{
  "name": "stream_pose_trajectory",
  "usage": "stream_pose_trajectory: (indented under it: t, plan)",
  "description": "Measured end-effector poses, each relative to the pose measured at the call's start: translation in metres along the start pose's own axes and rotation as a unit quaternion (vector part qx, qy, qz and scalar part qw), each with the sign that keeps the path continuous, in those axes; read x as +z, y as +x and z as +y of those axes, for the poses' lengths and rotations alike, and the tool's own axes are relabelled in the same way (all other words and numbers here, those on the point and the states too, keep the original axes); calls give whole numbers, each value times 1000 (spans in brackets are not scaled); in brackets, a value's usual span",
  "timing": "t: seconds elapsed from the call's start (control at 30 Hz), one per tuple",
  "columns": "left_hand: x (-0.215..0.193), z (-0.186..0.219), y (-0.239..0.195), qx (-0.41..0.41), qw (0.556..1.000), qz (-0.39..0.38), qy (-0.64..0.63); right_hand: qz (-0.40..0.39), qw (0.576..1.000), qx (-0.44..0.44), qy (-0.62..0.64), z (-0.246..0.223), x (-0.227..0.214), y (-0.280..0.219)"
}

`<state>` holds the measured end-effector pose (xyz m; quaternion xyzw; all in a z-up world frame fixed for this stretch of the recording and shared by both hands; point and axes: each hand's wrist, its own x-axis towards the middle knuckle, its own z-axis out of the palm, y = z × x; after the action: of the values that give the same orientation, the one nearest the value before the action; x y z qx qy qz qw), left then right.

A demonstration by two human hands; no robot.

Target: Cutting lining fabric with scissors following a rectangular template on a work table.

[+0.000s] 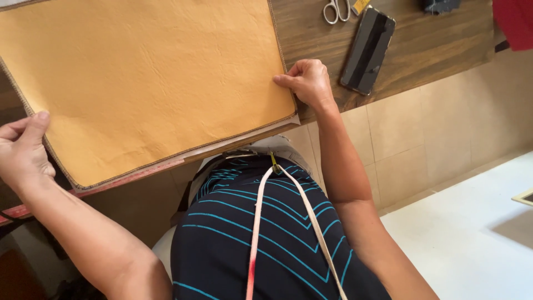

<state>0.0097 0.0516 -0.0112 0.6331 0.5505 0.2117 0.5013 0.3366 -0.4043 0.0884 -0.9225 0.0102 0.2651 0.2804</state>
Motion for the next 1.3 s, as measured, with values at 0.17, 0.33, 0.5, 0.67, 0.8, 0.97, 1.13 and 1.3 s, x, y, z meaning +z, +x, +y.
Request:
stream_pose_trajectory:
  t: [0.17, 0.33, 0.5, 0.67, 0.8, 0.97, 1.13, 1.3]
  plan:
    - [4, 22, -17, -32, 998, 14, 50, 36, 999, 5, -18, 4, -2, -2]
    - [11, 4, -5, 18, 1000, 5, -19, 79, 994, -55, -60, 20, 7, -1]
    - [13, -4, 2, 148, 987, 6, -56, 72, 982, -158, -72, 18, 11, 3]
    - [16, 6, 5, 192, 980, 4, 47, 100, 886, -428, -148, 0, 37, 20]
    - [22, -8, 21, 211, 957, 86, 178, 38, 885, -413, -210, -38, 51, -3]
    - [36, 18, 16, 104, 950, 91, 281, 46, 882, -347, -315, -30, 63, 10]
    - [47, 79, 34, 99, 952, 63, 284, 53, 874, -352, -331, -28, 66, 11]
    - [79, 118, 95, 51, 975, 35, 214, 29, 885, -319, -338, -35, 67, 13]
